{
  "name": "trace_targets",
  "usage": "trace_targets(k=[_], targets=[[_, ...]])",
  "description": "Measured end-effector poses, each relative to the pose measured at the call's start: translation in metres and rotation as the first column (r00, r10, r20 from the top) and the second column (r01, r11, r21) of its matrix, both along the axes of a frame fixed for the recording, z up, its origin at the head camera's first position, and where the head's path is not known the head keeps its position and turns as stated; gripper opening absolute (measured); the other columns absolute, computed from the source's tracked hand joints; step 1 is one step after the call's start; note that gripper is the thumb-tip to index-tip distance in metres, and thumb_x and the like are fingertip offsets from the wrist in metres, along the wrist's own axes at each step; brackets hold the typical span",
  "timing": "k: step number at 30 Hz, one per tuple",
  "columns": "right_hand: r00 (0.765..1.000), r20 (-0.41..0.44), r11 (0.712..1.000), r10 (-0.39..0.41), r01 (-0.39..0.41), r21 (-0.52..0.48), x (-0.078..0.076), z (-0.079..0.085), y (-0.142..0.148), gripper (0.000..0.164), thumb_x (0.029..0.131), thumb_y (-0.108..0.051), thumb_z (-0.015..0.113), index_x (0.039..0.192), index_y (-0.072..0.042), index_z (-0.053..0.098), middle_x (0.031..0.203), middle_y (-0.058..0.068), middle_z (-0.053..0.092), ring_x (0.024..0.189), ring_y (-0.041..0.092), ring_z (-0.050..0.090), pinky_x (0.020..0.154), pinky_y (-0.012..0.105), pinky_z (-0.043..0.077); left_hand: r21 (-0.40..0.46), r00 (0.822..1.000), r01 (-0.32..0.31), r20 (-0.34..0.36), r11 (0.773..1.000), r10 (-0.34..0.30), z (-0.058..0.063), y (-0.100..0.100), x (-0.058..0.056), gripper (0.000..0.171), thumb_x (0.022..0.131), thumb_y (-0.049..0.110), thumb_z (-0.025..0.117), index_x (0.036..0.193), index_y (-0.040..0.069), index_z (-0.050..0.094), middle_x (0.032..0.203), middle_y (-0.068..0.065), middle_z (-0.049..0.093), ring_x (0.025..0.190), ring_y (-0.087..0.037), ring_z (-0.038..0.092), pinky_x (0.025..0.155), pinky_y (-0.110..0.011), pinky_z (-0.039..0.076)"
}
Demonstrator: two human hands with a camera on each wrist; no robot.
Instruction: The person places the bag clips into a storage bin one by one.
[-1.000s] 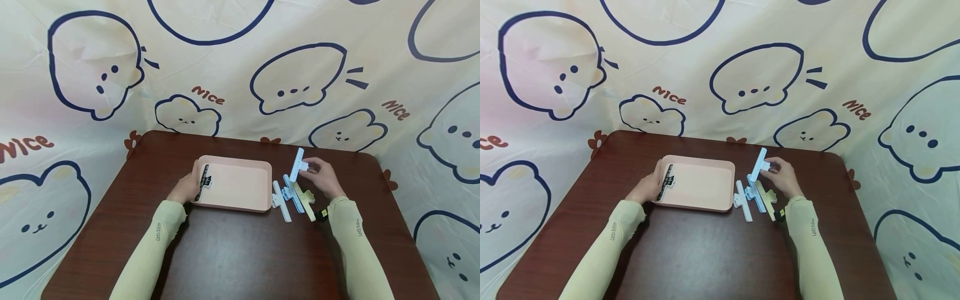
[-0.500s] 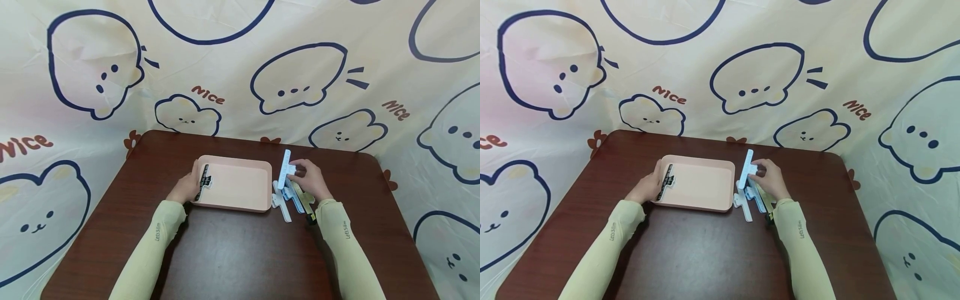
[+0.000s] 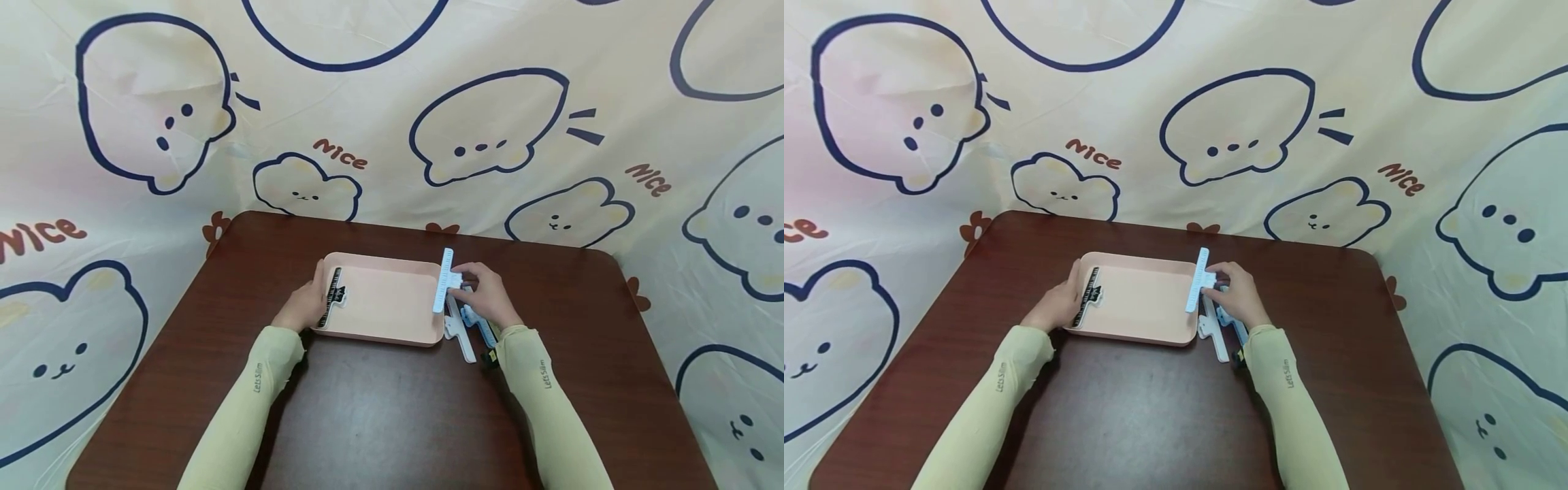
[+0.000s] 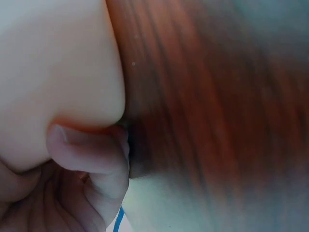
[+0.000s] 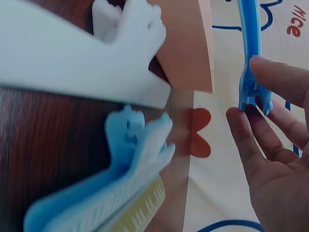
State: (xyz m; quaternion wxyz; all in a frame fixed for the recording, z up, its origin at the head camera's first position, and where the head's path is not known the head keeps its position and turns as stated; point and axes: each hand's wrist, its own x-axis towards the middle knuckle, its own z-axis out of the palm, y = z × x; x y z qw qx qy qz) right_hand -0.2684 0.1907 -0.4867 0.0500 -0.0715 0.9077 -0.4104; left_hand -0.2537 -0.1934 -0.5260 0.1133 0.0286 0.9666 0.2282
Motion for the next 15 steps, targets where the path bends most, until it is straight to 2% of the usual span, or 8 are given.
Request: trace_targets(k=[11,15], targets=[[0.998,0.006,0.998,0.056,-0.056,0.007,-0.003,-0.004,-0.028,0.048,0.092,-0.011,0.079,0.137,-0.007,0.064,0.132,0.014,0.059,0.118,0.033,0.067,0.096,0.045,0.057,-0.006,1.0,0.003,-0.001,1.0,-0.003,0.0,-0.001,0.0,0.076,0.108,0.015,0.04,0.165,0.004,-0.008,0.139,-0.034,0.056,0.102,-0.036,0.067,0.095,-0.053,0.052],[0.998,0.02,0.998,0.061,-0.061,-0.011,-0.003,-0.005,-0.034,0.046,0.09,-0.011,0.081,0.133,-0.007,0.066,0.131,0.013,0.059,0.119,0.032,0.066,0.097,0.044,0.057,-0.008,1.0,-0.003,0.006,1.0,0.003,0.001,-0.001,0.0,0.076,0.108,0.015,0.041,0.165,0.005,-0.009,0.142,-0.034,0.054,0.104,-0.036,0.067,0.096,-0.053,0.052]])
